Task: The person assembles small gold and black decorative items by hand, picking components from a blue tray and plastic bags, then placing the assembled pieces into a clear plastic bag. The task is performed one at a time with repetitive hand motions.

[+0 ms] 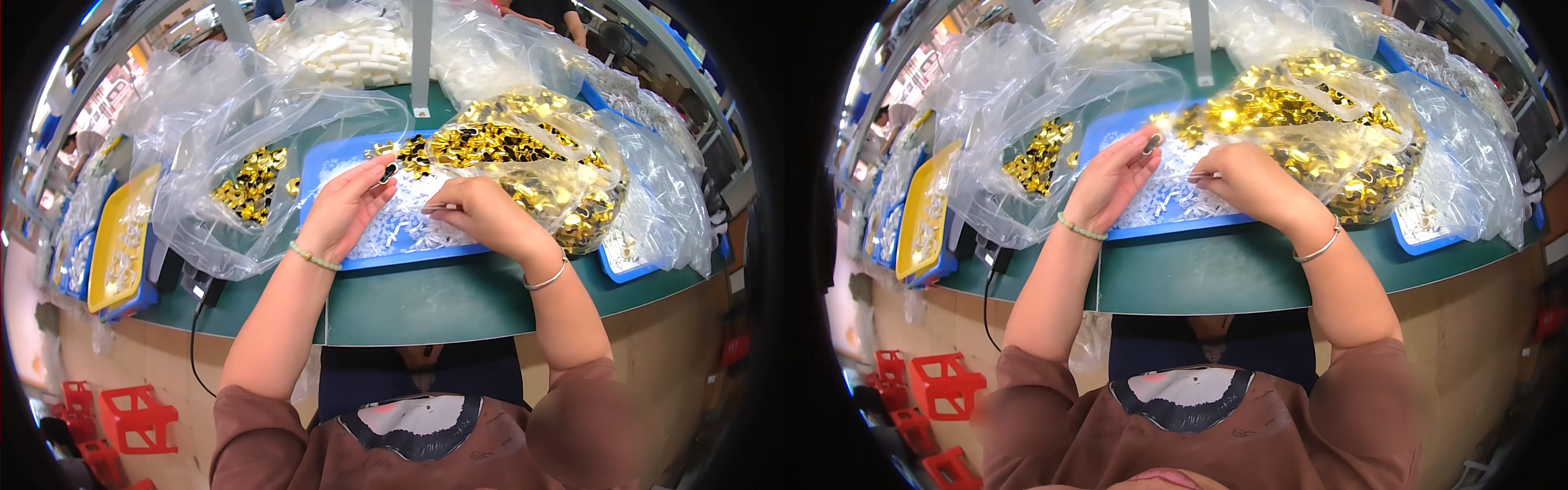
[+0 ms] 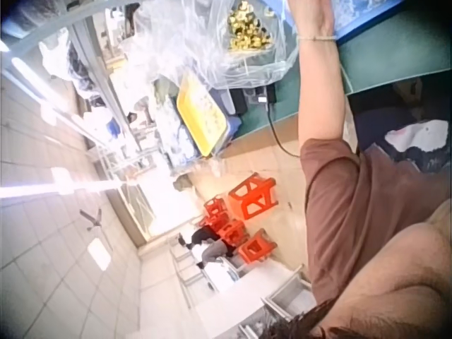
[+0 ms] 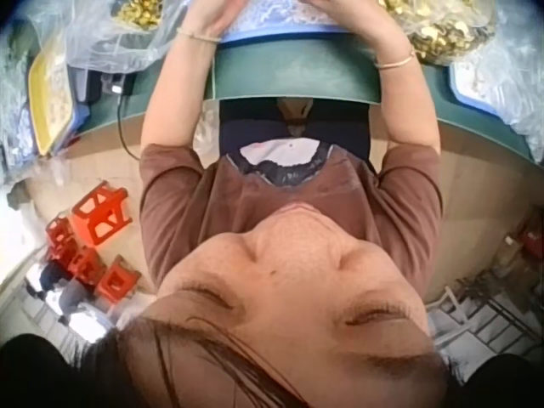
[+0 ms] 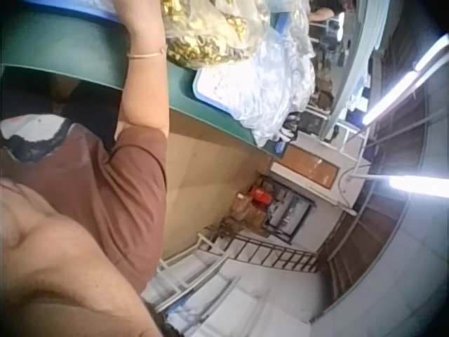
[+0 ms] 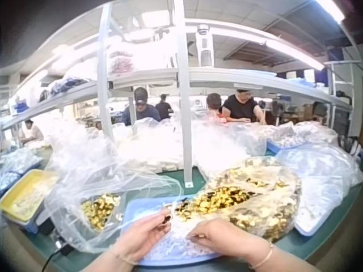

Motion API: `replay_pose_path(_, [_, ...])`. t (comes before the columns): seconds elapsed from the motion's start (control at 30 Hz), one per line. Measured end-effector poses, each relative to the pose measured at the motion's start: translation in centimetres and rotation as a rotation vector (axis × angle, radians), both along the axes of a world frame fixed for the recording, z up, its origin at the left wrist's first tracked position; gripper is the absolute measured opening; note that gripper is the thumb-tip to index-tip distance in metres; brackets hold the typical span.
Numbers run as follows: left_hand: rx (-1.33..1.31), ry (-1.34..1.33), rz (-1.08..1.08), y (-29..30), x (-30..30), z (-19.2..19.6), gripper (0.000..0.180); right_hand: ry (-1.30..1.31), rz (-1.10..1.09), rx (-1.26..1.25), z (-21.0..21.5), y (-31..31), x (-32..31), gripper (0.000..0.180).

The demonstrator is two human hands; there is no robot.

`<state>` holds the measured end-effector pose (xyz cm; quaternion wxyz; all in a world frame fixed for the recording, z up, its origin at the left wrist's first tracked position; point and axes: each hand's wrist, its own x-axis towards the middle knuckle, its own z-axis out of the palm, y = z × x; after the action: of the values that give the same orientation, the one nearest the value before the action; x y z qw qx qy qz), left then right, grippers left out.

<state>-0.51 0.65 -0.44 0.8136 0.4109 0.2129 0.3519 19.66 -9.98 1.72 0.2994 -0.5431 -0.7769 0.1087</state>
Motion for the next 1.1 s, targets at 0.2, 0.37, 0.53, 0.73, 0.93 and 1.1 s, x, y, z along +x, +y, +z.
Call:
replay_pose_path(0.2, [-0.014,-0.040,-0.050,-0.1,-0.1,0.3,0.033,0.380,-0.155,-0.058,0.4,0.5,-0.6,0.013])
replay_pose_path(0.37, [0.023,-0.010,-0.129,-0.5,0.3,0.0,0.033,0.460,-0.186,0.069,0.5,0.4,-1.4,0.014])
replay_pose_path(0.53, [0.059,0.054,-0.160,-0.7,0.4,-0.1,0.031,0.356,-0.191,0.091,0.1,0.3,-2.1,0.009])
replay_pose_path(0.73, [0.102,0.027,-0.170,-1.0,0.6,-0.3,0.029,0.257,-0.236,0.253,-1.0,1.0,-2.3,0.009])
replay_pose_path(0.93, [0.106,0.015,-0.175,-0.9,0.7,-0.9,0.028,0.211,-0.232,0.236,-1.3,1.2,-2.3,0.015])
replay_pose_path(1.1, [0.105,0.041,-0.152,-1.1,1.0,-0.7,0.027,0.215,-0.283,0.240,-1.5,1.2,-2.4,0.013])
